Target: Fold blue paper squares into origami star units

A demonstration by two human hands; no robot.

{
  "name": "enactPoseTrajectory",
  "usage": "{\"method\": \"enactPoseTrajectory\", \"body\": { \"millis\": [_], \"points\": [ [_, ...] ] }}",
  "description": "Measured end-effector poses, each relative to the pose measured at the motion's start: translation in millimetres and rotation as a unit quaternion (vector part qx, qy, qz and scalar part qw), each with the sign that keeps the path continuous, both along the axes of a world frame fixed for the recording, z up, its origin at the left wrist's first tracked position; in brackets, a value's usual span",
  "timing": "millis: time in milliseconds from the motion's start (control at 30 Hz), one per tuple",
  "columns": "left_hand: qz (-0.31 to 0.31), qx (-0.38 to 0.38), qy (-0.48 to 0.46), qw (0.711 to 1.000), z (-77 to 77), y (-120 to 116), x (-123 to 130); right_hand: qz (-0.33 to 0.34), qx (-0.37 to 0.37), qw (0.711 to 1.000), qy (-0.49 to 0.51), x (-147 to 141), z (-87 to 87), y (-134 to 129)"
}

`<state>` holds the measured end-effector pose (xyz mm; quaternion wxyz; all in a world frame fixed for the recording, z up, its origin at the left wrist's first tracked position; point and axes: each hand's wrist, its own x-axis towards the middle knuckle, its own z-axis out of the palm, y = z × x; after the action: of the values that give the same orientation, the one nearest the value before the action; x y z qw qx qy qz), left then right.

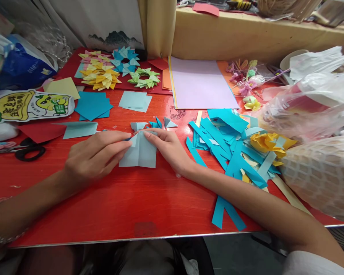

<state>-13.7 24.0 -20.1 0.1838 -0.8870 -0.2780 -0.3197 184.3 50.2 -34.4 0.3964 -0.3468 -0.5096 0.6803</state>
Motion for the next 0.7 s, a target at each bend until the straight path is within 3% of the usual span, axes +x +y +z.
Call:
{"method": "enactPoseTrajectory", "body": {
  "millis": [300, 700],
  "points": [
    [-0.096, 0.02, 0.058, 0.993, 5.9, 5.5, -2.6, -0.007, -0.012, 1.0, -0.003, 0.1, -0.9, 0.2],
    [-0.09, -0.013, 0.075, 0.993, 2.1, 6.4, -7.3, -0.004, -0.033, 0.999, -0.002, -0.1, 1.4, 1.2]
  ]
}}
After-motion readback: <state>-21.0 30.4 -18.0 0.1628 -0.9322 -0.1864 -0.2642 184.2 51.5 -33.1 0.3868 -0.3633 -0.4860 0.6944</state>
